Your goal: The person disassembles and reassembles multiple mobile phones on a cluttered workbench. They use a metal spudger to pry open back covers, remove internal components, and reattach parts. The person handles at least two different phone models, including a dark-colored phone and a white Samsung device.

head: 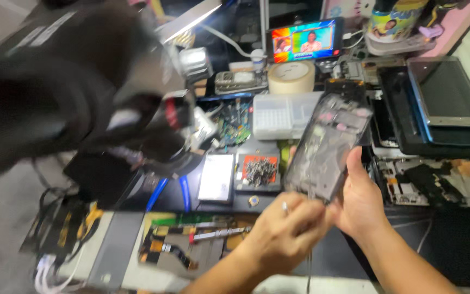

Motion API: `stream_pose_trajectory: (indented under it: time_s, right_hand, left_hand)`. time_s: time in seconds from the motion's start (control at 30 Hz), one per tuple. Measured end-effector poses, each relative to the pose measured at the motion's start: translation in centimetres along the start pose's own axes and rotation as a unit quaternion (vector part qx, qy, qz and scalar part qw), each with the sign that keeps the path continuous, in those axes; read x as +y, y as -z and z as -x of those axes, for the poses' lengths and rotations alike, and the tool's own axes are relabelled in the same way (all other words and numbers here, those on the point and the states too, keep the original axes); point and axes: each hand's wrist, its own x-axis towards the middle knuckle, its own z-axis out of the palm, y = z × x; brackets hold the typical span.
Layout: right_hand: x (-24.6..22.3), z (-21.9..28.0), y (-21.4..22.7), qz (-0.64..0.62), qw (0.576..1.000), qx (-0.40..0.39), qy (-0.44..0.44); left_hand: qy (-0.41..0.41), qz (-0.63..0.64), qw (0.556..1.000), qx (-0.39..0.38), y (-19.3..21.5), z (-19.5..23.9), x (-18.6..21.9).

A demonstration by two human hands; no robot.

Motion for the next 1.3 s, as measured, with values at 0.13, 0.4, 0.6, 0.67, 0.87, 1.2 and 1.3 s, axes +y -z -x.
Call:
stream_pose_trajectory:
  time_s: [0.13,0.4,0.6,0.67,0.87,1.2,1.3]
  right_hand:
    - [-0.6,-0.2,2.5,-0.033,0.998,-0.039,-0.026]
    - [-1.0,-1.1,1.9,-0.105,0.986,-0.092,-0.086]
    - [-0.9,-1.2,1.3,-0.076,0.990,-0.056,-0.103]
    - [-1.1,-1.3,1.2,-0.098,0.987,-0.056,-0.113]
    - [-1.2,-1.7,1.1,-0.200,0.956,-0.192,-0.098]
    - [-1.1,-1.9,1.2,-0.105,0.985,-0.038,-0.130]
    - [-1.4,-1.9,0.9,-0.066,0.990,-0.003,-0.128]
  left_hand:
    - [0.013,0.048,0.999,0.005,-1.3,1.1,-0.7]
    - [0.058,0.027,0.996,0.059,-2.3,1.6,-2.0]
    - [0.131,0.018,0.991,0.037,-1.5,1.6,-1.6]
    - [0.125,0.025,0.991,0.031,-1.1,1.6,-1.6]
    - [0.150,0.042,0.987,0.042,-1.3,1.5,-1.5]
    - [0.158,0.051,0.986,0.016,-1.9,3.2,-2.2]
    - [0.180,0.116,0.964,0.158,-2.4,2.9,-2.0]
